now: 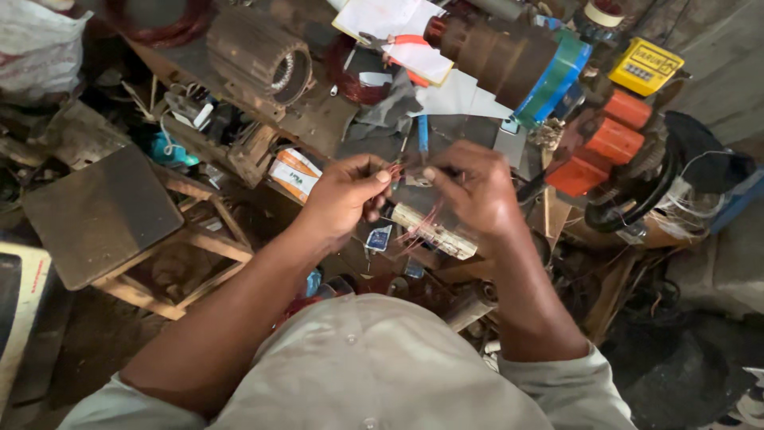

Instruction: The person handles lengths of red enameled copper wire at a cluttered workbench, coiling and arranging the wire by hand, cutting or trimming it with pliers, tapping a component with a hammer, and wiping the work area with a cloth.

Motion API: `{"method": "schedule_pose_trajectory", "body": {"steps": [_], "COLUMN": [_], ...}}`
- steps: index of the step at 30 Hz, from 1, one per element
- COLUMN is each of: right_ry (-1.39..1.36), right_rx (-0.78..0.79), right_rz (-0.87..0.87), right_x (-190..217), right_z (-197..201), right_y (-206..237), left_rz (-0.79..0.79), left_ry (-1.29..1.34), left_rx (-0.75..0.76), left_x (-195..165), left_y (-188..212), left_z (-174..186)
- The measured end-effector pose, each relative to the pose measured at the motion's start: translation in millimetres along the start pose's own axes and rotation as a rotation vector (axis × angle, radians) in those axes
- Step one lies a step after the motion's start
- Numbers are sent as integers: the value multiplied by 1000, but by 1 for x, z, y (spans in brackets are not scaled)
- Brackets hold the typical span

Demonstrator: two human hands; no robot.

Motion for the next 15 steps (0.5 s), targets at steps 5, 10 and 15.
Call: {"method": "schedule_pose_trajectory", "body": {"steps": [5, 10, 15], "right_ry": [-142, -300, -482], "right_rx": [66, 52, 50], "right_rz": [-216, -278, -165], "right_x": [-25, -44, -37], "right_z": [-9, -11, -10], "right_y": [-3, -5, -10], "left_rz": [-220, -136, -44], "left_ry": [-173, -27, 226], "left_rx": [-5, 8, 66], "left_x": [-21, -26, -25], "left_y": [-3, -5, -3], "left_z": [3, 6, 0]}}
Point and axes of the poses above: each hand's wrist, its own y-axis away from the middle knuckle, its own z-axis out of the back of the hand, x = y × z, the point moved 9 cm from there along -y, towards the middle knuckle, and after that the axes turned 3 degrees about x, right-handed, at the moved point
